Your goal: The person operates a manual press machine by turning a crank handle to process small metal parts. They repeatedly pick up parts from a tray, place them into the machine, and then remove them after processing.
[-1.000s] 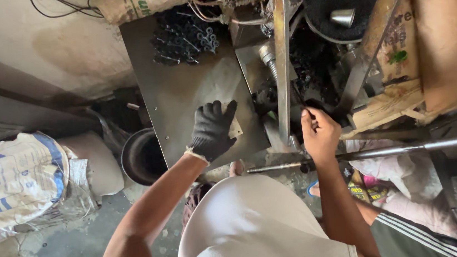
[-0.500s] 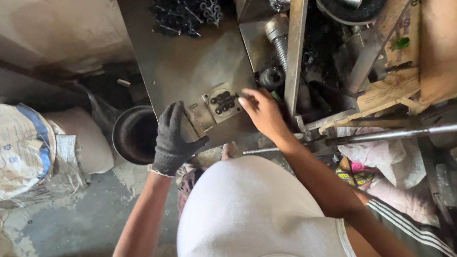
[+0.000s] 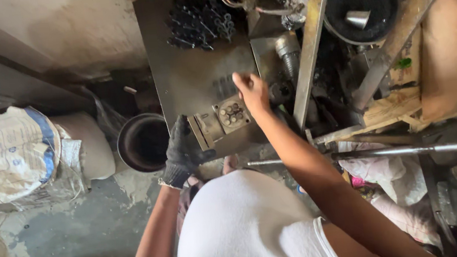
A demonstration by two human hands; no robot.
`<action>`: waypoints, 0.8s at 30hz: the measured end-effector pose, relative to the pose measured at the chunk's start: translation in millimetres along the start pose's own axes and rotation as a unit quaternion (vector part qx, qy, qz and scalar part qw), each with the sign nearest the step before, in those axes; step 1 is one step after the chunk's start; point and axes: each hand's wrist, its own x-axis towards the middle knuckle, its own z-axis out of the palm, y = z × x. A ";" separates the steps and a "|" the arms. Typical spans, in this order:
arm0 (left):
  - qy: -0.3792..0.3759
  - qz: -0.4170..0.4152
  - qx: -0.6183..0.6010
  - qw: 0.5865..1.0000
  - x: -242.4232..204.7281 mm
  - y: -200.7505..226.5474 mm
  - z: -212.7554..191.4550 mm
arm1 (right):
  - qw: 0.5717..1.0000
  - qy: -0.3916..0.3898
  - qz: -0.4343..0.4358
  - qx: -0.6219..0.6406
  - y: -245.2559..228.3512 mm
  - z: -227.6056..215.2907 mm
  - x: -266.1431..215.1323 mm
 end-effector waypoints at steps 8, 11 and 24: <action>-0.024 -0.048 0.021 0.998 -0.1 -8.8 -1.6 | 0.966 0.081 -0.006 0.246 -34.2 25.5 78.8; -0.029 -0.028 0.043 0.998 -2.2 -10.1 -3.1 | 0.986 0.043 -0.149 0.053 -17.7 9.4 18.3; -0.059 -0.112 0.189 0.974 7.7 33.4 -8.8 | 0.680 -0.306 -0.317 -0.586 -69.8 -39.1 -58.3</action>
